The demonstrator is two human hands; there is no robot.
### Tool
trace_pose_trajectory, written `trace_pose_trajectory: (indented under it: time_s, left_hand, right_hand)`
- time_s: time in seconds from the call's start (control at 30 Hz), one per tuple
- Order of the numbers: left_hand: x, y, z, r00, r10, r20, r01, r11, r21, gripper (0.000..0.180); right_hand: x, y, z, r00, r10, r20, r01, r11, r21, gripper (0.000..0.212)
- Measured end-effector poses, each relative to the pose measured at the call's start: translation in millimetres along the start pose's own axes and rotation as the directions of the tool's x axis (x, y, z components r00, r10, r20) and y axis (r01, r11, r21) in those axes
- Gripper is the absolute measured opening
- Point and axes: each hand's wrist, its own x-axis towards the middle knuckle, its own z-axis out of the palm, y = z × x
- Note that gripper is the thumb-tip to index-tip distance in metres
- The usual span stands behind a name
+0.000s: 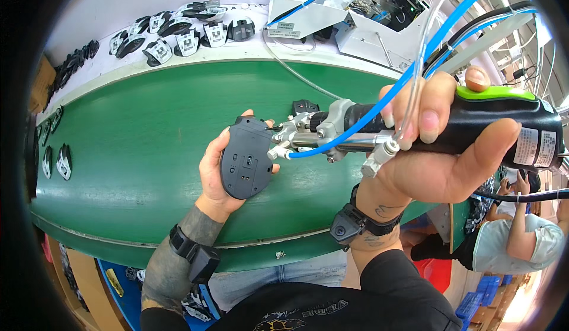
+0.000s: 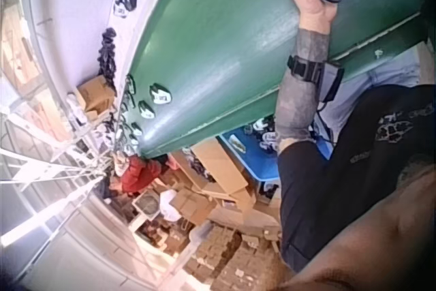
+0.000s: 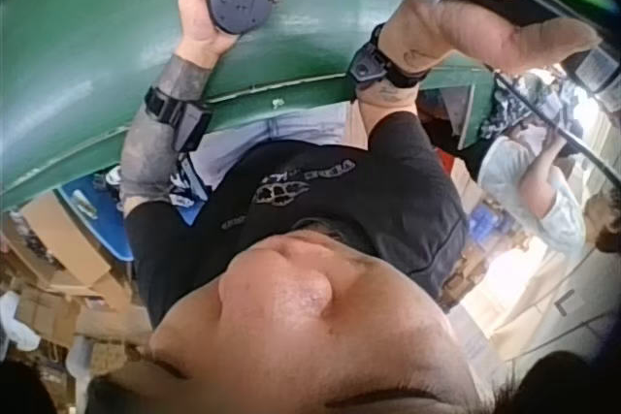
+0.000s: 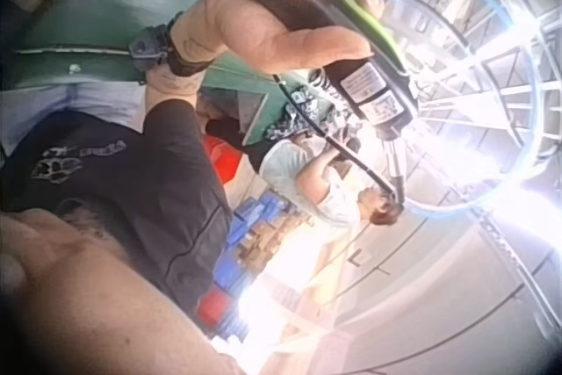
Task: Securing the bottom plate of computer mice using a pneumatic screwdriver on an assembly line.
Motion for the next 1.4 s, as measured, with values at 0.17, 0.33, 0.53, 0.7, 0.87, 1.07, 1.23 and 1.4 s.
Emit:
trace_pose_trajectory:
  time_s: [0.17, 0.33, 0.53, 0.7, 0.87, 1.07, 1.23, 1.4]
  left_hand:
    - [-2.3, 2.0, 0.3, 1.000, 0.005, 0.001, -0.005, 1.000, 0.006, 0.053]
    - [-2.9, 2.5, 1.1, 1.000, -0.009, -0.004, 0.009, 0.998, 0.058, 0.055]
    - [-2.1, 5.1, -0.3, 0.999, -0.032, 0.030, 0.030, 0.996, 0.087, 0.055]
    - [-0.6, 5.7, -0.7, 0.997, -0.058, 0.047, 0.053, 0.993, 0.109, 0.054]
    - [0.9, 10.9, -0.2, 0.997, 0.021, -0.076, -0.005, 0.978, 0.209, 0.049]
    - [5.4, 7.1, -2.5, 0.976, 0.009, -0.218, 0.025, 0.988, 0.151, 0.041]
    - [-2.7, 0.5, 4.4, 0.993, -0.073, -0.094, 0.084, 0.989, 0.125, 0.049]
    - [-3.4, 0.9, 3.1, 0.993, -0.103, -0.055, 0.108, 0.989, 0.101, 0.052]
  right_hand:
    - [0.2, -1.7, -2.3, 0.999, 0.031, 0.029, -0.032, 0.999, 0.032, 0.045]
    - [-2.0, -1.3, -3.6, 0.999, 0.040, 0.027, -0.041, 0.998, 0.041, 0.046]
    - [-2.7, -7.8, -0.9, 0.996, 0.090, -0.026, -0.089, 0.995, 0.036, 0.044]
    - [-1.5, -11.6, -6.8, 0.986, 0.138, 0.098, -0.149, 0.982, 0.116, 0.046]
    - [-2.1, -13.0, -0.1, 0.995, 0.077, -0.061, -0.074, 0.996, 0.041, 0.046]
    - [-4.2, -31.3, -8.8, 0.999, 0.019, -0.044, -0.011, 0.986, 0.164, 0.045]
    - [-5.1, -11.7, -0.1, 0.999, 0.053, 0.011, -0.054, 0.990, 0.131, 0.045]
    - [-4.3, -7.2, -0.7, 0.998, 0.061, -0.002, -0.060, 0.986, 0.154, 0.044]
